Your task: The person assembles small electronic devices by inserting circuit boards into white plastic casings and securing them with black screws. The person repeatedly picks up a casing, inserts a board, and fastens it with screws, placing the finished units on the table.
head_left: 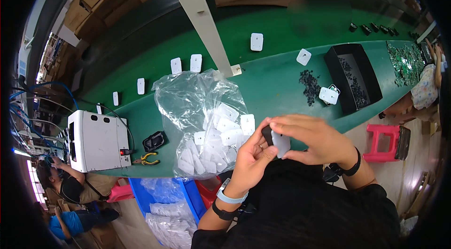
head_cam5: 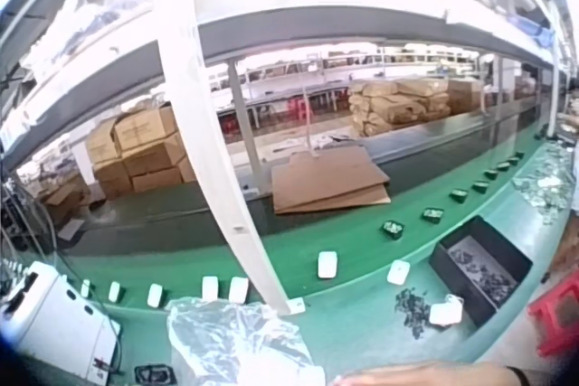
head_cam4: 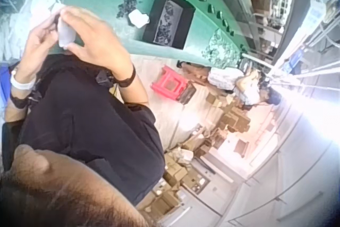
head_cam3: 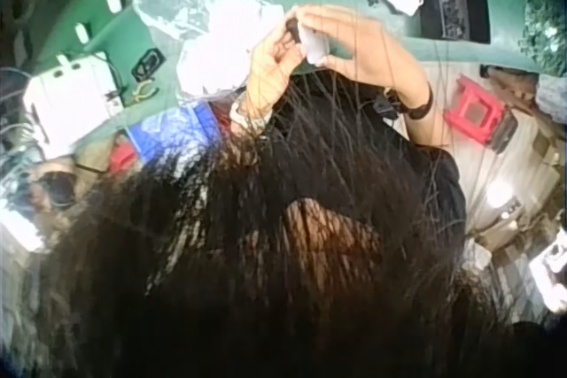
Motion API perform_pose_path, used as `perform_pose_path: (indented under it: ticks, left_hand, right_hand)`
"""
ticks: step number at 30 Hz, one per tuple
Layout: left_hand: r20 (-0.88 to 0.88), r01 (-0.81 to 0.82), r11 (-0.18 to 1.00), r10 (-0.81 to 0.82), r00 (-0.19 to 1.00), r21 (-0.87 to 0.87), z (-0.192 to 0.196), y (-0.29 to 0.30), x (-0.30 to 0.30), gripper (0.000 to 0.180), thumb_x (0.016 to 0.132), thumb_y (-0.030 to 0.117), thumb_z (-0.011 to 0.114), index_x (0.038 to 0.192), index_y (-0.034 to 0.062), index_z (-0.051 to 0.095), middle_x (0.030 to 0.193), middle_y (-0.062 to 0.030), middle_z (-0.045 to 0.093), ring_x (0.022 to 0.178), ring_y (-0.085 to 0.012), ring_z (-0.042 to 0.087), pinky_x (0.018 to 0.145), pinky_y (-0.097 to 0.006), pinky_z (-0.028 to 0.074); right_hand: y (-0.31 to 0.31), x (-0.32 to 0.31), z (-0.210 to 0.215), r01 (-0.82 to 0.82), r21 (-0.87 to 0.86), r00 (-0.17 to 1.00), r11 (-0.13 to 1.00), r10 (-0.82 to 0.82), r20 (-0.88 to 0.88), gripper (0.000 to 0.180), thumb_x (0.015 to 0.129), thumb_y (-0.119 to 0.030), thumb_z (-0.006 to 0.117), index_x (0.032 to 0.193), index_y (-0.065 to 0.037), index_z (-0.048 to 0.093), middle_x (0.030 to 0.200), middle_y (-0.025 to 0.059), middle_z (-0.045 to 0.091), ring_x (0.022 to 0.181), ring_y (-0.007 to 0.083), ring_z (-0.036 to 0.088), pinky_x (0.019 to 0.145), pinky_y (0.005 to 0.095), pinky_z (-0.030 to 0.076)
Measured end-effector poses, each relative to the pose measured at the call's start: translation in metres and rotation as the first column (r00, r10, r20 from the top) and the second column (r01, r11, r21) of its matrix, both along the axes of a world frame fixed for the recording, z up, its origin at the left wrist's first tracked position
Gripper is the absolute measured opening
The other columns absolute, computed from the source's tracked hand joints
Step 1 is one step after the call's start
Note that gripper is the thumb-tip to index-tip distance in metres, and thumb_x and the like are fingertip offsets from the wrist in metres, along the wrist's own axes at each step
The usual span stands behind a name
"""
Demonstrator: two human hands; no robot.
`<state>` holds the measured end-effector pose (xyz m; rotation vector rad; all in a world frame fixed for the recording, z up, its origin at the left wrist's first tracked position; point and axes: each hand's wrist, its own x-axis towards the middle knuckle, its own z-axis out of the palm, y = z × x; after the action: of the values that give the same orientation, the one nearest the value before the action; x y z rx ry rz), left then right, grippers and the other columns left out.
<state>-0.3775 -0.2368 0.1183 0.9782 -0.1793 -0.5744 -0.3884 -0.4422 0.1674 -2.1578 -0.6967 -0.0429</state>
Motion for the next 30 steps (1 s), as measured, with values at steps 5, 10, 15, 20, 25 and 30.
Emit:
perform_pose_path:
  ticks: [5,10,15,20,25,30]
  left_hand:
    - [0.039,0.095,0.992,-0.099,0.994,0.085,-0.014,0.005,0.001,0.068,0.098,-0.006,0.059,0.156,-0.0028,0.024,0.146,-0.018,0.047,0.13,-0.0216,0.054,0.105,-0.033,0.047]
    - [0.147,0.013,0.998,-0.004,0.989,-0.065,-0.021,0.003,-0.007,0.062,0.099,-0.005,0.056,0.152,0.0006,0.023,0.146,-0.0205,0.046,0.13,-0.024,0.054,0.107,-0.036,0.046]
    - [0.432,-0.101,0.994,0.08,0.898,0.027,-0.024,0.006,-0.008,0.06,0.095,-0.008,0.06,0.148,0.002,0.035,0.138,-0.0185,0.048,0.127,-0.0281,0.056,0.106,-0.04,0.048]
    - [0.744,-0.428,0.901,0.235,0.626,0.075,-0.026,0.011,-0.005,0.043,0.084,-0.011,0.068,0.126,-0.0037,0.063,0.121,-0.0188,0.058,0.111,-0.032,0.064,0.093,-0.041,0.054]
    - [0.815,-0.56,0.781,0.12,0.567,0.276,-0.014,0.015,-0.006,0.05,0.08,-0.011,0.068,0.129,-0.0035,0.064,0.115,-0.0202,0.065,0.103,-0.0309,0.068,0.088,-0.038,0.055]
    - [0.804,-0.569,0.739,0.063,0.591,0.361,-0.022,0.01,0.008,0.054,0.085,-0.005,0.07,0.137,-0.0063,0.056,0.118,-0.0221,0.065,0.102,-0.0325,0.068,0.089,-0.039,0.055]
  right_hand:
    - [0.01,0.0,-0.006,0.018,0.07,1.0,0.997,-0.019,0.004,0.069,0.074,-0.007,0.085,0.137,-0.004,0.057,0.133,0.0127,0.061,0.113,0.0329,0.06,0.095,0.0386,0.053]
    - [0.01,-0.001,-0.016,0.159,0.287,0.976,0.944,-0.106,-0.192,0.061,0.079,-0.01,0.084,0.134,-0.005,0.06,0.126,0.0119,0.065,0.101,0.0295,0.064,0.087,0.0364,0.055]
    - [0.014,-0.002,-0.011,0.099,0.282,0.995,0.954,-0.095,-0.026,0.056,0.077,-0.007,0.083,0.13,-0.004,0.064,0.122,0.0112,0.067,0.102,0.0291,0.067,0.087,0.0371,0.056]
    - [0.018,-0.005,-0.011,0.018,0.286,0.983,0.958,-0.069,0.168,0.053,0.071,0.002,0.078,0.123,-0.005,0.067,0.12,0.0118,0.068,0.104,0.0291,0.068,0.088,0.0384,0.055]
    - [0.02,-0.002,-0.014,0.056,0.217,0.973,0.974,-0.102,0.206,0.043,0.072,-0.001,0.08,0.113,-0.006,0.071,0.117,0.0143,0.068,0.097,0.0293,0.069,0.085,0.0382,0.056]
    - [0.015,0.01,-0.029,0.118,0.196,0.988,0.974,-0.135,0.079,0.041,0.076,-0.003,0.081,0.115,-0.007,0.072,0.119,0.014,0.067,0.101,0.0299,0.069,0.088,0.0367,0.056]
